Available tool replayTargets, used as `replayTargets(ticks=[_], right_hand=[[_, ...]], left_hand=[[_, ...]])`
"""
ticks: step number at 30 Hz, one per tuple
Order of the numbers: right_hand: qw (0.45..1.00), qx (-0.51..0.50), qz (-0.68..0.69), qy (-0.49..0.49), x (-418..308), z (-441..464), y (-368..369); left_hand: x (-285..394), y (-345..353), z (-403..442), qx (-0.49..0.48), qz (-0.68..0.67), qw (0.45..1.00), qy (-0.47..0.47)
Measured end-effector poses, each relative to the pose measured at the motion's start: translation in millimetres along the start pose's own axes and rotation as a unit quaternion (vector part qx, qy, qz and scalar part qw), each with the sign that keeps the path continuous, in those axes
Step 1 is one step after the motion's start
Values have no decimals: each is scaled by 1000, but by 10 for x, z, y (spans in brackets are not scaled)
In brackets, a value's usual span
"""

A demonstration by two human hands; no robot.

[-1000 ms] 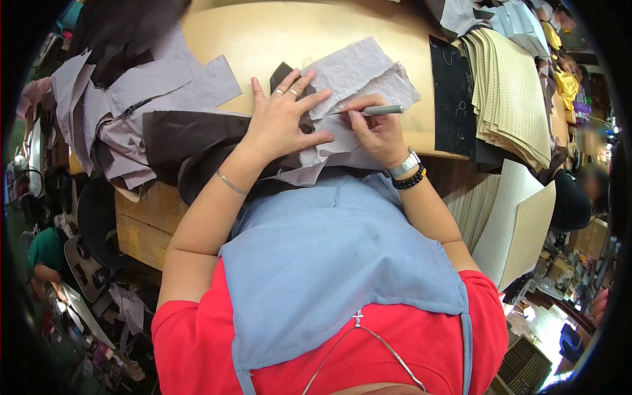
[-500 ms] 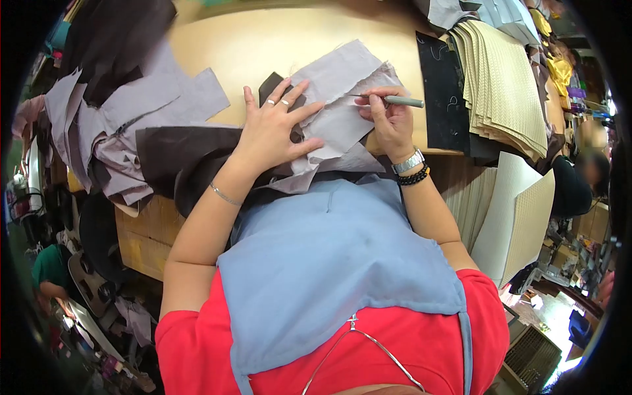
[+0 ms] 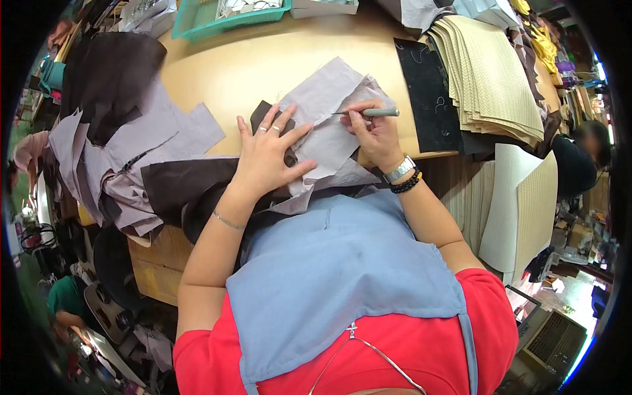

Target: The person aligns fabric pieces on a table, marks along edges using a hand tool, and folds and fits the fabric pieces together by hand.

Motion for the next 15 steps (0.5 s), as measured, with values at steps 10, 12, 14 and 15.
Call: replayTargets(ticks=[10, 12, 14, 15], right_hand=[[1000, -8, -6, -8, 62, -1, 5], [1000, 7, 22, 3, 65, -10, -9], [999, 17, 36, 17, 61, -24, -14], [999, 19, 37, 25, 43, -28, -13]], left_hand=[[76, 181, 384, 26, -69, 997, 27], [45, 230, 408, 23, -94, 995, 15], [40, 229, 401, 13, -84, 996, -4], [46, 233, 395, -6, -63, 998, -12]])
Point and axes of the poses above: each hand's wrist, its own z-axis towards the middle knuckle, its own y-axis out of the palm, x = y × z, the point moved 5 cm from there along z, towards the middle knuckle, and after that the axes turned 4 degrees about x, right-handed, at the moved point
